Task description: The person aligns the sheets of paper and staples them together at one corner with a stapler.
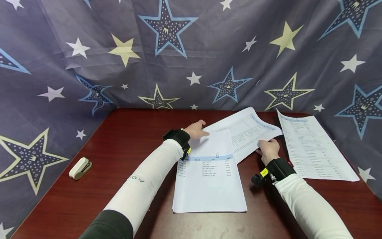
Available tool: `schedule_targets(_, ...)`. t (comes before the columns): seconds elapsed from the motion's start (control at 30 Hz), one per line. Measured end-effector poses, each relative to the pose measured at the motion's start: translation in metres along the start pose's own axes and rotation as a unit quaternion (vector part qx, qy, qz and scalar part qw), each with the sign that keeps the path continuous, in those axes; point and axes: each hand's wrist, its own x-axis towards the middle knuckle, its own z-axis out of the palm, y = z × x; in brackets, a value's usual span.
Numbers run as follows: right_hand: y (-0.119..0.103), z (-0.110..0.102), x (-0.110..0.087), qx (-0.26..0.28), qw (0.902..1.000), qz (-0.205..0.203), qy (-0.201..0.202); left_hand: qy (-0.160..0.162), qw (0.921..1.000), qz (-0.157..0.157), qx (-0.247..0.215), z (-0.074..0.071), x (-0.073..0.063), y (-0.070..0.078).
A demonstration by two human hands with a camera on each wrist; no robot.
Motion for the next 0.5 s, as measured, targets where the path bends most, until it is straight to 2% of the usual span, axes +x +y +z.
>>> schedule_targets(0.37, -0.0063, -0.0063, 0.0015, -0.086, 0.9962, -0.014, -0.007, 0.010, 0.9999, 0.006, 0.005, 0.0021, 0.0024, 0.0045)
schedule_targets(0.5, -0.0094, -0.0066, 0.0009, -0.093, 0.9954, -0.018, -0.011, 0.007, 0.9999, 0.009, 0.011, 0.0036, 0.0036, 0.0051)
